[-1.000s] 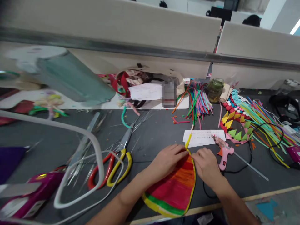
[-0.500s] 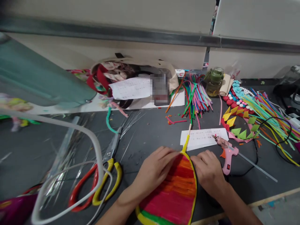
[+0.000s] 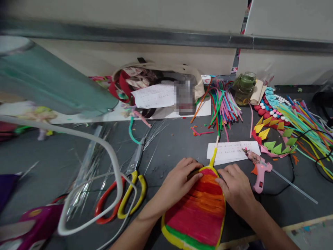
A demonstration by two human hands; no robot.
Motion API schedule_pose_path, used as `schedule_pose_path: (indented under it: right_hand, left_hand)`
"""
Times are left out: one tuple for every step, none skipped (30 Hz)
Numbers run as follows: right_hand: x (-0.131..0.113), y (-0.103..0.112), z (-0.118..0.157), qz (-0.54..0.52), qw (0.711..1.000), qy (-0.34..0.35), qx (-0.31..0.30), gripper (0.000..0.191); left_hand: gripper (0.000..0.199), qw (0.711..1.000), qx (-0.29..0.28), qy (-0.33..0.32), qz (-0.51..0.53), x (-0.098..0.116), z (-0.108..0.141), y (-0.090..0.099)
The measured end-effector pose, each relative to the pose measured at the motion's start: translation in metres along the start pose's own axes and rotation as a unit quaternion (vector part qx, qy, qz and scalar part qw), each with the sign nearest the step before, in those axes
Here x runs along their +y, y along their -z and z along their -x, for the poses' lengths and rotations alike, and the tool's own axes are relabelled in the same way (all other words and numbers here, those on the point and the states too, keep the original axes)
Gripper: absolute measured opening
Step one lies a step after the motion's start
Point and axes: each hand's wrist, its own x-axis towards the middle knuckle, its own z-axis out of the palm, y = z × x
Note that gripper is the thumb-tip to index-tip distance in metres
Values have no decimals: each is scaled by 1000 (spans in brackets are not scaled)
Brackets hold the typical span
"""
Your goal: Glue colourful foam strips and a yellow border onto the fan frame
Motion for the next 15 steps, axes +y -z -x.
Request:
schedule_pose_path:
  right_hand:
    - [-2,0,-2,4,1000,-12,-19,24]
    - [-4,1,-5,4,999,-24,-38,24]
    - [-6,1,-8,-2,998,-38,-56,24]
    - [-8,2,-12,-14,996,-53,-72,25]
    - [-10,4,-16,-31,993,-71,-85,24]
    - [-11,5,-20,-51,990,-89,-97,22]
    - [-12,6,-24,-74,986,-107,-107,20]
    - [-13,7,-27,-99,980,-123,-117,18]
    - [-14,8,-30,-127,974,-137,-128,17]
    - [-14,9,-32,-157,967,-148,-135,17]
    - [-15,10,-33,-190,959,-156,-140,19]
    - [-15,11,-34,-227,950,-162,-142,22]
    - [-16,12,-35,-266,939,-167,-140,24]
    - [-18,13,-35,-304,927,-171,-135,26]
    - [-20,15,-36,-339,916,-174,-127,28]
  left_hand:
    - [15,1000,0,-2,4,0,0,0]
    - [16,1000,2,-4,12,-1,0,-1]
    - [18,1000,7,-4,23,-2,0,-2]
    - [22,999,15,-2,39,-4,0,-3]
    - [28,998,23,5,61,-5,0,-3]
    - [33,995,28,14,91,-7,-1,-4]
    - [37,991,28,24,127,-9,-1,-4]
    - [38,985,23,33,170,-11,-2,-4]
    - [37,975,15,39,217,-12,-2,-4]
    - [36,963,6,44,267,-12,-2,-3]
    - [36,947,-4,47,316,-12,-2,-1]
    - [37,931,-13,50,363,-12,-2,1]
    - [39,914,-21,54,402,-11,-1,3]
    - [41,898,-29,58,435,-9,0,6]
    - [42,884,-36,62,463,-7,1,9]
